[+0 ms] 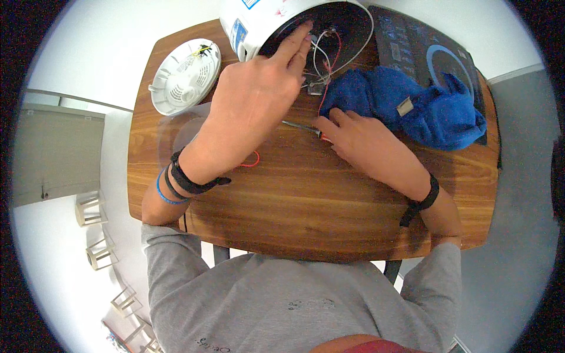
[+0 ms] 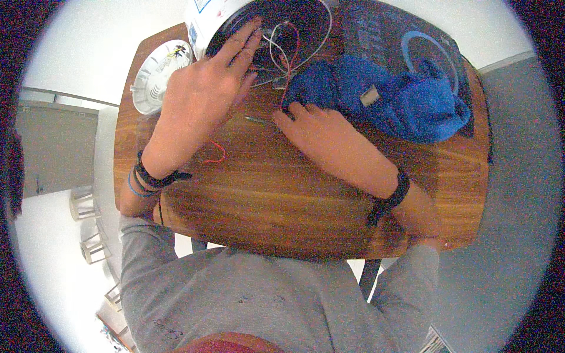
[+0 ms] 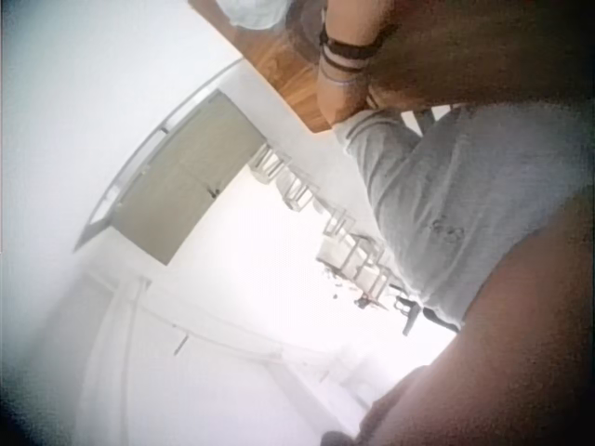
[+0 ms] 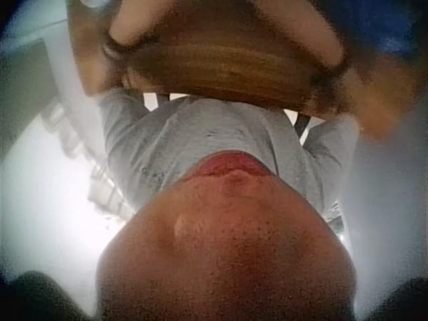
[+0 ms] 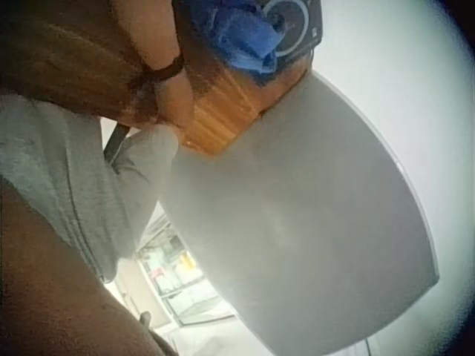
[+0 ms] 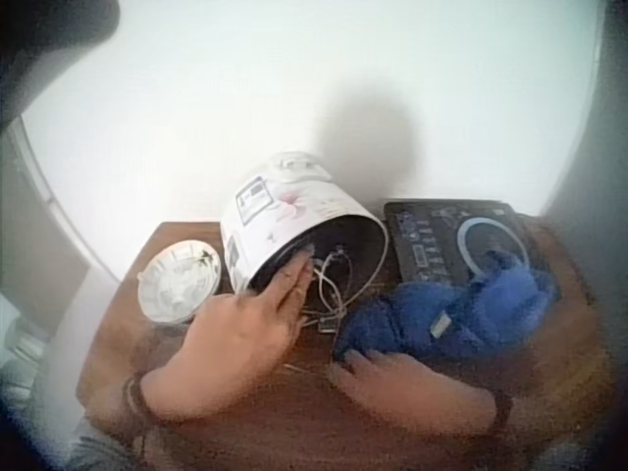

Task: The person repairs a white electronic device by connecting internal wires and securing them with a screwdriver. They then reassemble the device by placing the top cover back on.

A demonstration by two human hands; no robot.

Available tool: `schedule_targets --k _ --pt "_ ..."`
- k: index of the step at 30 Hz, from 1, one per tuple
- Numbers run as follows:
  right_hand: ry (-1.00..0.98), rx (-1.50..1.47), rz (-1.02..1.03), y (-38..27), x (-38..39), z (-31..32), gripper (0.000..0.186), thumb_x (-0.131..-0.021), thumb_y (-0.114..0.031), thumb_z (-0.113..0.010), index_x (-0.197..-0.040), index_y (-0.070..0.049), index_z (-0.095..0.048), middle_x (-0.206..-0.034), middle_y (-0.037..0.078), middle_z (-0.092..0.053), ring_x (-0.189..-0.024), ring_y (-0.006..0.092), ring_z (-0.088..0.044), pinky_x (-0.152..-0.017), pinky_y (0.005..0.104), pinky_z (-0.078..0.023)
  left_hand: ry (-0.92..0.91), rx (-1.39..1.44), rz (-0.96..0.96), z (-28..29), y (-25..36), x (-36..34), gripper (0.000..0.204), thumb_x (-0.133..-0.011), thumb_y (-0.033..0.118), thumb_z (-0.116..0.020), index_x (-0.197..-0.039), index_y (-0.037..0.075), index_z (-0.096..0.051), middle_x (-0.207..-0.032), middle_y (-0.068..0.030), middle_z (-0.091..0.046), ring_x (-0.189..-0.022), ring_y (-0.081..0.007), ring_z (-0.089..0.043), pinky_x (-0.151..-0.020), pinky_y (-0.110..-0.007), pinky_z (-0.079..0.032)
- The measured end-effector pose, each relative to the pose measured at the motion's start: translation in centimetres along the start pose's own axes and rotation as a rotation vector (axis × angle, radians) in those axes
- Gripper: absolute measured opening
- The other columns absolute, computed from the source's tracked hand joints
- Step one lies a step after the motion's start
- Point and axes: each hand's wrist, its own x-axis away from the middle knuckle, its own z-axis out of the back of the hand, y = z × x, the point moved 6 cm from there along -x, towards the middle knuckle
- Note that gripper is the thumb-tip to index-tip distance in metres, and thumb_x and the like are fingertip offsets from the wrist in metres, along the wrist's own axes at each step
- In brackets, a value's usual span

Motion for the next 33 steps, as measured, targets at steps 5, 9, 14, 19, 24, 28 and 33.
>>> schedule_targets --k 5,9,14,19,24,28,33 --pt "-0.019 -0.161 -0.032 0.9 0.3 2.5 0.046 -0.095 -0.007 -0.072 -0.141 -0.01 -0.064 -0.114 0.018 -0.068 -0.104 0.041 -0.074 -0.085 0.0508 -0.063 -0.003 0.006 -0.01 0.0 0.1 -0.1 0.048 -0.094 0.006 -0.067 -0.141 -0.003 -0.073 -0.162 -0.0099 -0.064 -0.065 -0.021 -0.078 -0.057 -0.035 -0.064" --pt "0.063 -0.207 -0.125 2.5 1.8 6.7 0.045 -0.095 -0.005 -0.068 -0.139 -0.01 -0.065 -0.12 0.019 -0.071 -0.107 0.042 -0.074 -0.088 0.049 -0.062 -0.001 -0.009 0.002 -0.1 0.1 0.1 0.047 -0.095 0.008 -0.068 -0.141 -0.003 -0.073 -0.162 -0.0102 -0.064 -0.066 -0.0212 -0.078 -0.057 -0.035 -0.064" --pt "0.236 -0.223 -0.241 4.4 3.5 10.0 0.051 -0.096 -0.003 -0.067 -0.146 -0.008 -0.063 -0.129 0.021 -0.072 -0.117 0.0409 -0.073 -0.1 0.0437 -0.059 -0.02 -0.025 0.0 -0.1 0.3 0.0 0.047 -0.097 0.013 -0.07 -0.141 -0.003 -0.073 -0.162 -0.0107 -0.064 -0.066 -0.0213 -0.078 -0.057 -0.035 -0.063" --pt "0.353 -0.309 -0.228 4.2 2.5 10.1 0.046 -0.101 -0.004 -0.065 -0.147 -0.005 -0.063 -0.133 0.02 -0.071 -0.121 0.0393 -0.071 -0.107 0.0431 -0.056 -0.018 -0.001 0.009 -0.2 0.3 0.1 0.049 -0.098 0.019 -0.075 -0.142 -0.001 -0.073 -0.162 -0.0105 -0.064 -0.069 -0.0217 -0.078 -0.058 -0.036 -0.064" --pt "0.498 -0.232 -0.125 3.9 1.1 9.9 0.039 -0.102 -0.016 -0.072 -0.139 -0.009 -0.066 -0.116 0.022 -0.073 -0.109 0.0455 -0.074 -0.092 0.0504 -0.061 -0.031 0.015 0.02 -0.3 0.2 0.2 0.052 -0.096 0.02 -0.077 -0.144 -0.001 -0.072 -0.165 -0.0095 -0.061 -0.07 -0.022 -0.078 -0.059 -0.036 -0.064" --pt "0.5 -0.225 -0.13 3.6 0.5 10.0 0.038 -0.102 -0.016 -0.072 -0.139 -0.009 -0.066 -0.115 0.021 -0.073 -0.106 0.045 -0.074 -0.091 0.0499 -0.061 -0.023 0.041 0.029 -0.3 0.1 0.2 0.053 -0.096 0.019 -0.078 -0.144 -0.001 -0.071 -0.165 -0.0092 -0.061 -0.07 -0.0226 -0.078 -0.059 -0.037 -0.065" --pt "0.489 -0.212 -0.145 3.6 0.4 9.8 0.038 -0.101 -0.015 -0.074 -0.137 -0.009 -0.067 -0.115 0.02 -0.074 -0.105 0.0439 -0.075 -0.089 0.0496 -0.062 0.003 0.06 0.03 -0.4 0.0 0.3 0.054 -0.095 0.019 -0.078 -0.144 -0.001 -0.07 -0.165 -0.0088 -0.06 -0.07 -0.023 -0.079 -0.059 -0.037 -0.065"
